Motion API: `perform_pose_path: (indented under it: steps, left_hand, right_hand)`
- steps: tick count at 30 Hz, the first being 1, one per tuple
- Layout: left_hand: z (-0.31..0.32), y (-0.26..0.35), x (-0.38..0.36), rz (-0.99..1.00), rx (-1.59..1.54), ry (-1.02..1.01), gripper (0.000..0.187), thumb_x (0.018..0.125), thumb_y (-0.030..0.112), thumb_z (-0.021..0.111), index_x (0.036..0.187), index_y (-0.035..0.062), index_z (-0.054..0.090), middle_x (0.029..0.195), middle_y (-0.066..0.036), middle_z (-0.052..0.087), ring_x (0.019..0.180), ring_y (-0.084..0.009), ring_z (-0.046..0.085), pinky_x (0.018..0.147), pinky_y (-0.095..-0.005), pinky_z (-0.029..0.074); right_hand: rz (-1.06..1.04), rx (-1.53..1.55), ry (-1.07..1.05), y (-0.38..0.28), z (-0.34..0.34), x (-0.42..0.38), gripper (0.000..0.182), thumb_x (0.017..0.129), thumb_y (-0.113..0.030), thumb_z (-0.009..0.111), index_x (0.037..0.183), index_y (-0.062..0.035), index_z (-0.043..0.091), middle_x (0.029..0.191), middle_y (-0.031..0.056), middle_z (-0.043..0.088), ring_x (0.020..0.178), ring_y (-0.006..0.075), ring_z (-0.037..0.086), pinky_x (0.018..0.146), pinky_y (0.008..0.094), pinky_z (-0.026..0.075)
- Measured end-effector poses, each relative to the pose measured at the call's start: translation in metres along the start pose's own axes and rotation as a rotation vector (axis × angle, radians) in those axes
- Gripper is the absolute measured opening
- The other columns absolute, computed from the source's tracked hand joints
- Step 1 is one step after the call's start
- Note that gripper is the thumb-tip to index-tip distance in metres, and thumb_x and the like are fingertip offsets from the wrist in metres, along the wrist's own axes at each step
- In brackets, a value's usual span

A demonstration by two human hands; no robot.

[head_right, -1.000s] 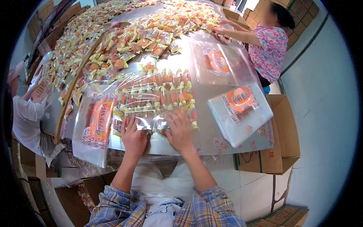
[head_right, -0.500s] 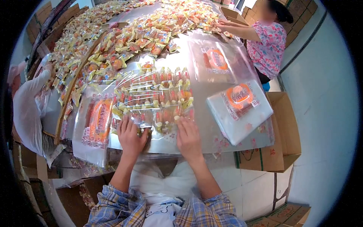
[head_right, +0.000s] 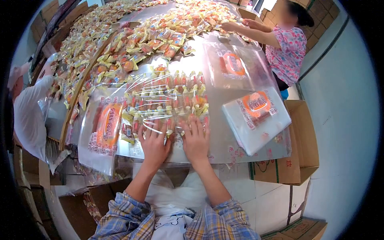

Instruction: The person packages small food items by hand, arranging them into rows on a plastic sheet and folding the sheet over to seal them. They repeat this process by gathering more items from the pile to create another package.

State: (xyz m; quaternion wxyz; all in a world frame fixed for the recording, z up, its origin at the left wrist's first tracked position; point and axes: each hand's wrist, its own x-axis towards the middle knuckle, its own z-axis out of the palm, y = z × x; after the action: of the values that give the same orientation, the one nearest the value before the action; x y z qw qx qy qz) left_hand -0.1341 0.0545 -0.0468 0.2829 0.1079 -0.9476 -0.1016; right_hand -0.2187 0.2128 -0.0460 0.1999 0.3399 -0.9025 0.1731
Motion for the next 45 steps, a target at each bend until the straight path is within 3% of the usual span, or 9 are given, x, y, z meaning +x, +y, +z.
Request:
perform_pose_path:
  steps: [7,10,14,23,27,31,37,38,45]
  left_hand:
    - [-0.015,0.011,0.010,-0.014,-0.011,0.067,0.051,0.086,0.025,0.081,0.134,0.0105,0.070,0.142,-0.014,0.064,0.136,-0.0319,0.055,0.120,-0.0543,0.027]
    - [-0.006,0.007,-0.001,0.118,-0.054,0.155,0.049,0.086,0.022,0.081,0.133,0.0131,0.071,0.139,-0.010,0.067,0.135,-0.0296,0.056,0.120,-0.0543,0.027]
    - [-0.004,0.013,0.004,0.201,-0.153,0.075,0.051,0.085,0.023,0.082,0.134,0.0165,0.071,0.139,-0.007,0.067,0.132,-0.0272,0.058,0.119,-0.0540,0.027]
    - [0.016,0.015,0.000,0.102,-0.074,0.107,0.050,0.087,0.025,0.080,0.136,0.0186,0.070,0.144,-0.002,0.066,0.134,-0.0245,0.058,0.120,-0.0552,0.024]
    - [-0.012,0.010,0.001,0.000,-0.101,0.113,0.042,0.087,0.026,0.080,0.128,0.0165,0.074,0.140,-0.003,0.068,0.132,-0.0245,0.059,0.121,-0.0539,0.022]
    - [-0.011,-0.021,-0.009,0.054,-0.141,0.111,0.037,0.087,0.021,0.077,0.123,0.0138,0.075,0.137,0.000,0.069,0.133,-0.0236,0.059,0.117,-0.0525,0.028]
    - [-0.002,-0.027,-0.012,0.070,0.032,0.180,0.039,0.084,0.015,0.076,0.123,0.0157,0.076,0.138,0.003,0.070,0.125,-0.0208,0.062,0.113,-0.0486,0.033]
    - [0.000,-0.024,-0.011,0.049,0.017,0.197,0.033,0.084,0.013,0.079,0.117,0.0145,0.078,0.132,0.000,0.073,0.114,-0.0247,0.065,0.117,-0.0516,0.029]
    - [-0.007,-0.020,-0.006,0.089,-0.144,0.122,0.038,0.085,0.022,0.080,0.123,0.0212,0.077,0.141,-0.003,0.066,0.131,-0.0248,0.056,0.118,-0.0551,0.025]
  right_hand:
    - [-0.003,0.134,0.078,-0.004,0.000,-0.010,0.062,0.084,-0.016,0.075,0.144,-0.0114,0.060,0.153,0.0143,0.056,0.146,0.0329,0.048,0.124,0.0535,0.030]
    - [-0.024,0.146,0.087,-0.003,0.002,-0.010,0.065,0.083,-0.015,0.074,0.146,-0.0122,0.059,0.152,0.0151,0.056,0.145,0.0331,0.048,0.124,0.0539,0.030]
    - [-0.037,0.175,0.061,-0.002,-0.001,-0.007,0.067,0.082,-0.014,0.075,0.147,-0.0129,0.058,0.152,0.0154,0.056,0.145,0.0336,0.048,0.124,0.0544,0.030]
    - [-0.045,0.211,0.079,0.003,0.008,-0.012,0.073,0.081,-0.017,0.076,0.151,-0.0115,0.054,0.154,0.0155,0.053,0.148,0.0356,0.044,0.126,0.0563,0.025]
    - [-0.003,0.228,0.087,-0.006,0.010,-0.011,0.074,0.084,-0.020,0.078,0.153,-0.0124,0.052,0.156,0.0143,0.050,0.150,0.0359,0.041,0.127,0.0595,0.022]
    - [-0.040,0.172,0.111,-0.001,0.019,-0.012,0.075,0.086,-0.025,0.081,0.154,-0.0138,0.051,0.155,0.0128,0.049,0.150,0.0364,0.040,0.125,0.0605,0.023]
    - [-0.037,0.171,0.089,-0.001,0.018,-0.013,0.074,0.086,-0.025,0.082,0.153,-0.0145,0.054,0.157,0.0123,0.049,0.150,0.0364,0.040,0.125,0.0600,0.023]
    - [-0.035,0.173,0.081,-0.001,0.015,-0.012,0.074,0.086,-0.025,0.082,0.153,-0.0145,0.054,0.157,0.0124,0.049,0.150,0.0365,0.040,0.125,0.0598,0.024]
    - [-0.031,0.175,0.088,-0.002,0.014,-0.011,0.074,0.085,-0.026,0.082,0.154,-0.0174,0.055,0.156,0.0126,0.051,0.150,0.0363,0.042,0.126,0.0581,0.024]
